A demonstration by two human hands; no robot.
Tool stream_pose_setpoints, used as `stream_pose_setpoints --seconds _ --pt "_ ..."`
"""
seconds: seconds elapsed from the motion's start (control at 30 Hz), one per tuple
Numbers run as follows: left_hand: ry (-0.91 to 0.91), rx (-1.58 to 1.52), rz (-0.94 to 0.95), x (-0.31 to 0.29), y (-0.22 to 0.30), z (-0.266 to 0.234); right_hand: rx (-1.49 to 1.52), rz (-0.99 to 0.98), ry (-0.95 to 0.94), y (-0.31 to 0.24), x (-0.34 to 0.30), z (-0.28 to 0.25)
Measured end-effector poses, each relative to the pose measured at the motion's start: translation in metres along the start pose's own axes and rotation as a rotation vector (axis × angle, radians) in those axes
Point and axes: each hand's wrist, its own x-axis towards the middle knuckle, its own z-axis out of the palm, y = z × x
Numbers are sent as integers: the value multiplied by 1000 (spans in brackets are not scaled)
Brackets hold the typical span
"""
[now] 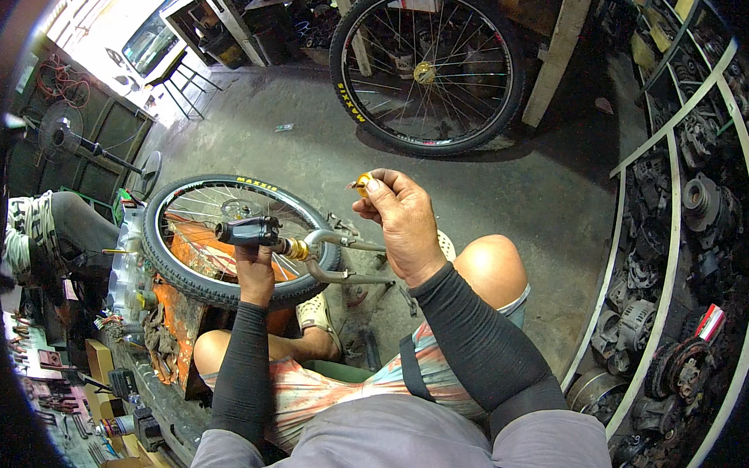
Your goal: The person sits on the floor and works on a bicycle wheel, using a tire lever to pry the tire bead and then handling a small yellow component near the hub. The person rotates the wheel and manipulates the tire and hub area with both hands.
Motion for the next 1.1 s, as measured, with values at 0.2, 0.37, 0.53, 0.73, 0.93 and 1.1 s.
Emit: stream_pose_setpoints --seconds 0.2,0.37,0.53,0.73,0.93,1.1 --pt "3 10 26 0 1 1 -26 7 -12 1 1 -1" --pt "-20 -29 -25 1 -4 -4 -30 2 -19 3 1 -2" --pt "-21 -16 1 1 -2 -3 -33 2 -22 3 2 -2" --pt "-14 -3 -24 0 2 -1 -37 1 -16 4 2 -2" --pt "-12 -10 -20 0 1 -2 -44 3 -23 4 1 -2" --pt "-15 -21 -13 0 2 -1 -37 12 -16 3 1 -1"
